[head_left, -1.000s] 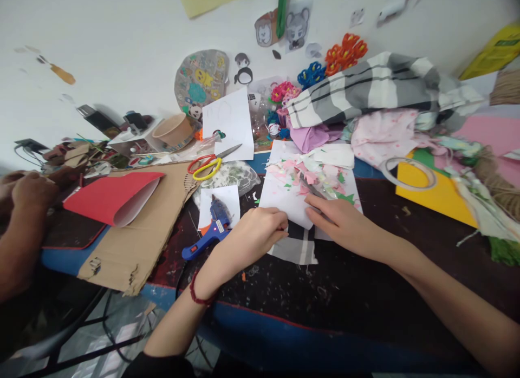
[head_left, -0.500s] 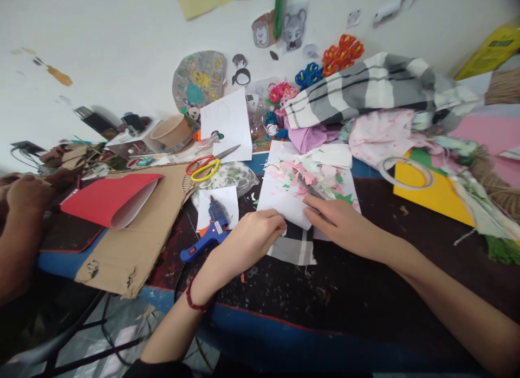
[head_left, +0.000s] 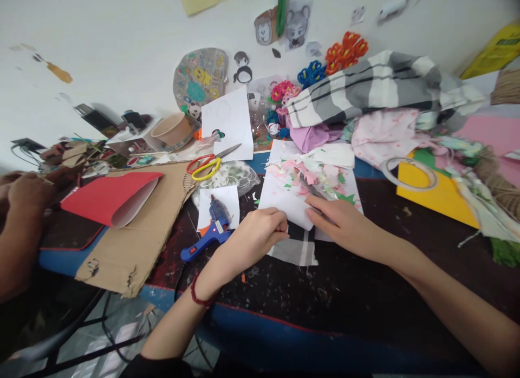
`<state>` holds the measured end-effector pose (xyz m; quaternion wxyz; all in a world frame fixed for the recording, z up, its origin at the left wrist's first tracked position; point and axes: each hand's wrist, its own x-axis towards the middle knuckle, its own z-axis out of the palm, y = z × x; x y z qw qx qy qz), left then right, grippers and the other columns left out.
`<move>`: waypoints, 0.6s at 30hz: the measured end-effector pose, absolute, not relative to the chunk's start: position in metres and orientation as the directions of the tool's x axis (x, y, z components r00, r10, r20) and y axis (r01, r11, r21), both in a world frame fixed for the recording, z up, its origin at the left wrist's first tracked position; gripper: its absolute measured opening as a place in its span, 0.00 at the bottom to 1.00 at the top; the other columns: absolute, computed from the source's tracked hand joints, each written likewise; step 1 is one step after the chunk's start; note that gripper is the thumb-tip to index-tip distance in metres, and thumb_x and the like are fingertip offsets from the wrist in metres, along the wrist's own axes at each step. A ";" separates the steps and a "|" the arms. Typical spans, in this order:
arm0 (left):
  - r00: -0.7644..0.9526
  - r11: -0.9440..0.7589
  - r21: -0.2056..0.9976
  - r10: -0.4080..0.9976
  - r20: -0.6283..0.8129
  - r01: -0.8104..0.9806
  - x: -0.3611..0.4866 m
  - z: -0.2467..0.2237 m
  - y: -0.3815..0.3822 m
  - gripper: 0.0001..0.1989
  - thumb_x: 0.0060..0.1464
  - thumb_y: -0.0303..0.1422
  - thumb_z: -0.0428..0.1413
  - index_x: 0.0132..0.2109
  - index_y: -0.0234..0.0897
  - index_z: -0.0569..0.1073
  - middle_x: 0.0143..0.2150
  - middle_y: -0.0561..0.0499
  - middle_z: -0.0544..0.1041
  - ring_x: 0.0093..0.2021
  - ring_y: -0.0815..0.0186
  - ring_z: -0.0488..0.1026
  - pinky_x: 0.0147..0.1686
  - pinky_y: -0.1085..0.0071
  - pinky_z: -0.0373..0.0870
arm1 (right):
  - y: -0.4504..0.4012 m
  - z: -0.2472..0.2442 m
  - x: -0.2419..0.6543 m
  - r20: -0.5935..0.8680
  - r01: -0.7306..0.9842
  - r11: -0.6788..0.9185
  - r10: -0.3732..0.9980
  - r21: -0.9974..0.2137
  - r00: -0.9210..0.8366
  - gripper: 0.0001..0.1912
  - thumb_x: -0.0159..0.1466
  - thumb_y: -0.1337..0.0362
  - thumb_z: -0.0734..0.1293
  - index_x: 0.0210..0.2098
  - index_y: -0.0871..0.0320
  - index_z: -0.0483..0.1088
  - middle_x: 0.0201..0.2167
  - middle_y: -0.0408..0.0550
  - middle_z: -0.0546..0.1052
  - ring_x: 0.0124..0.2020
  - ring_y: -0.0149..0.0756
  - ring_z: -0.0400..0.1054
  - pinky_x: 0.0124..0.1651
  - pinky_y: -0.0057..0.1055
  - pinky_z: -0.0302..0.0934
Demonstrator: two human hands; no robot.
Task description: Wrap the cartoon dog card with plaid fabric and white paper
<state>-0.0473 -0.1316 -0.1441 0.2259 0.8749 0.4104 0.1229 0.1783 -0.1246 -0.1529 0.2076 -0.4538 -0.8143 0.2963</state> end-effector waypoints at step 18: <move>0.597 -0.585 -0.120 0.778 0.197 0.802 -0.039 -0.152 -0.174 0.16 0.68 0.37 0.49 0.55 0.36 0.74 0.40 0.44 0.74 0.41 0.58 0.67 0.35 0.62 0.60 | -0.124 -0.155 0.178 0.054 0.624 0.408 0.861 -0.667 -0.505 0.14 0.73 0.56 0.54 0.35 0.56 0.62 0.25 0.44 0.70 0.27 0.34 0.64 0.31 0.33 0.48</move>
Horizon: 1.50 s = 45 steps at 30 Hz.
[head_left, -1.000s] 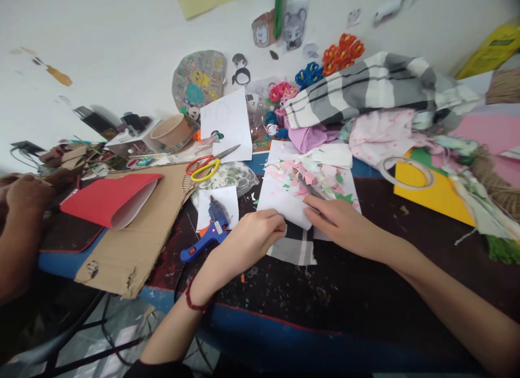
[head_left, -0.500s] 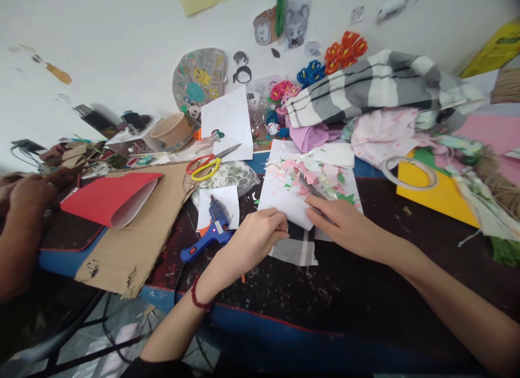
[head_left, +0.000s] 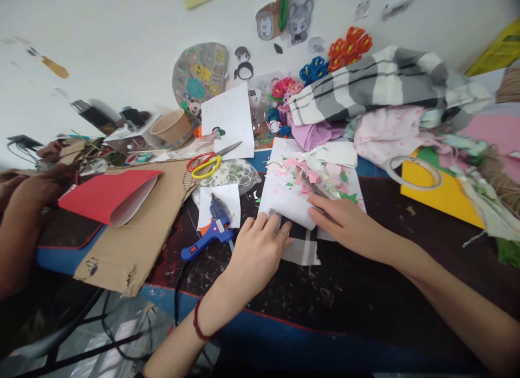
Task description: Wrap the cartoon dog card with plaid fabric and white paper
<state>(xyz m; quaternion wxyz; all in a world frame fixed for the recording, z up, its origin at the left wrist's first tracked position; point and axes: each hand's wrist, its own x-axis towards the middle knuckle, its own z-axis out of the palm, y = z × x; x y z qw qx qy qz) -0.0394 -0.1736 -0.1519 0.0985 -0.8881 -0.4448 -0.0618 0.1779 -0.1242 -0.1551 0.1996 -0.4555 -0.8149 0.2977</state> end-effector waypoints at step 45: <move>0.614 -0.672 0.017 0.686 0.391 0.740 -0.043 -0.171 -0.159 0.12 0.67 0.25 0.47 0.47 0.33 0.75 0.28 0.52 0.70 0.29 0.66 0.65 0.29 0.69 0.62 | -0.124 -0.157 0.179 0.043 0.601 0.397 0.856 -0.693 -0.515 0.14 0.73 0.57 0.54 0.33 0.55 0.58 0.23 0.40 0.65 0.25 0.31 0.59 0.31 0.33 0.46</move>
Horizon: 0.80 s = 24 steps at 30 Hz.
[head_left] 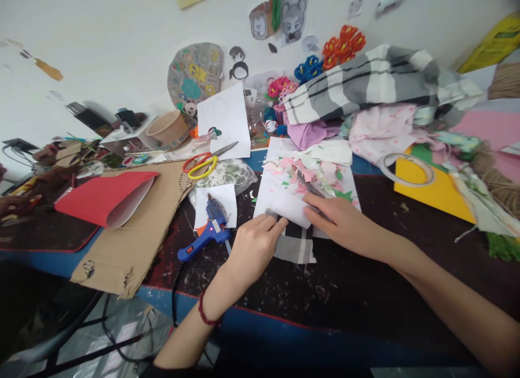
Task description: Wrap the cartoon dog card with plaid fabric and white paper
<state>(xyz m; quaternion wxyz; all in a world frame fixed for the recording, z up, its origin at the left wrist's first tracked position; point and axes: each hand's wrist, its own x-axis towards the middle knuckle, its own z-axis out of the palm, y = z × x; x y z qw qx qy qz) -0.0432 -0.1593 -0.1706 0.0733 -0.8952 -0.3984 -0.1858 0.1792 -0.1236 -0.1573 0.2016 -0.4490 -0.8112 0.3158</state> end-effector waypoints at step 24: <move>0.630 -0.697 0.028 0.664 0.403 0.717 -0.047 -0.173 -0.161 0.15 0.68 0.26 0.45 0.49 0.32 0.76 0.27 0.52 0.70 0.28 0.66 0.65 0.28 0.70 0.63 | -0.124 -0.156 0.179 0.061 0.600 0.410 0.856 -0.687 -0.514 0.13 0.73 0.57 0.55 0.34 0.56 0.61 0.22 0.40 0.65 0.24 0.31 0.59 0.30 0.33 0.47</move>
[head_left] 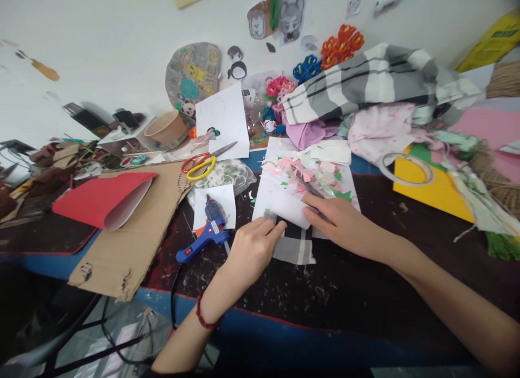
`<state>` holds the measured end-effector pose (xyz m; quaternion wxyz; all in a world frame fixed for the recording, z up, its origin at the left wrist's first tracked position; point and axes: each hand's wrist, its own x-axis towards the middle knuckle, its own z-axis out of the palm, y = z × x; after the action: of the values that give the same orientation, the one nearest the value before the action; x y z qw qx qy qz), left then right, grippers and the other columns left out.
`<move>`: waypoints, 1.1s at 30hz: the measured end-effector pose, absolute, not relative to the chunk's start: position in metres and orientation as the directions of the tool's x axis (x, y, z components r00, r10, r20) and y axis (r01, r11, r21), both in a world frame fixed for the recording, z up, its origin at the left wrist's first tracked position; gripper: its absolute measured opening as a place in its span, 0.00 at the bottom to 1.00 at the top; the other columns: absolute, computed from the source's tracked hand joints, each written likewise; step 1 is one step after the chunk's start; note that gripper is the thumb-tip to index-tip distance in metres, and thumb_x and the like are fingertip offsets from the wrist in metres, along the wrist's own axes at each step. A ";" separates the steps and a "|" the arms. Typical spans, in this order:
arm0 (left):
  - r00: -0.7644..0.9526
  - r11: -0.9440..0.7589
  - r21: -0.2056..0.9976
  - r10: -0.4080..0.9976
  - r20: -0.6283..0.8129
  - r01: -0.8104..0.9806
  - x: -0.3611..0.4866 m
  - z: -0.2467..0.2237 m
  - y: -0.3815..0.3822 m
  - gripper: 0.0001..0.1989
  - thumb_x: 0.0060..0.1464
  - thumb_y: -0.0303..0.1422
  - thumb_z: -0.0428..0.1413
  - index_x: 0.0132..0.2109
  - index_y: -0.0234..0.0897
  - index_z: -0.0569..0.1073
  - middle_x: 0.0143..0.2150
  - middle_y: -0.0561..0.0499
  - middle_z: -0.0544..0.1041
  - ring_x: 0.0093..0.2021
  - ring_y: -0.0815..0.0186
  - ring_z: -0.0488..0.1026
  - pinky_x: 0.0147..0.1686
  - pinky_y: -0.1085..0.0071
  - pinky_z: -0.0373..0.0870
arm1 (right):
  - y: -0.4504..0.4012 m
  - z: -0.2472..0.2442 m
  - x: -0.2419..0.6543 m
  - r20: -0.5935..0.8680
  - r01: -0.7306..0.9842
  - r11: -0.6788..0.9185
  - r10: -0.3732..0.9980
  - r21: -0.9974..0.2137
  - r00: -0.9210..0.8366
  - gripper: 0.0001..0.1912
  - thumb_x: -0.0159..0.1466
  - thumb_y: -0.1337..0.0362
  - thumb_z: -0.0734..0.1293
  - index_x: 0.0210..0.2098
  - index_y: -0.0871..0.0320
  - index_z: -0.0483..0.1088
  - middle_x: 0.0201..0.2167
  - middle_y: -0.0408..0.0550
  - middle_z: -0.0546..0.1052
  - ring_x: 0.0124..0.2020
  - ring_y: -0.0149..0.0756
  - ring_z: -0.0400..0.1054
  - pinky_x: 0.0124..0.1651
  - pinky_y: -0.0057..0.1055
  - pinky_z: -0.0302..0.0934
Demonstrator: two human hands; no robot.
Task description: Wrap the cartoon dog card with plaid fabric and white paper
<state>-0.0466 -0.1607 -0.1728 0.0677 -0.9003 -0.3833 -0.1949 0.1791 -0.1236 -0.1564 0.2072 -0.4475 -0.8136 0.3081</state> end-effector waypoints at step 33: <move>0.604 -0.687 0.088 0.686 0.406 0.721 -0.053 -0.175 -0.165 0.15 0.66 0.23 0.45 0.50 0.31 0.75 0.28 0.51 0.71 0.28 0.66 0.66 0.28 0.70 0.65 | -0.124 -0.155 0.179 0.057 0.591 0.406 0.853 -0.697 -0.518 0.14 0.73 0.58 0.55 0.31 0.55 0.57 0.21 0.39 0.63 0.23 0.31 0.57 0.30 0.32 0.46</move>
<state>-0.0528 -0.1653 -0.1754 0.0422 -0.8945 -0.3932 -0.2085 0.1791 -0.1241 -0.1553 0.2077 -0.4447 -0.8122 0.3154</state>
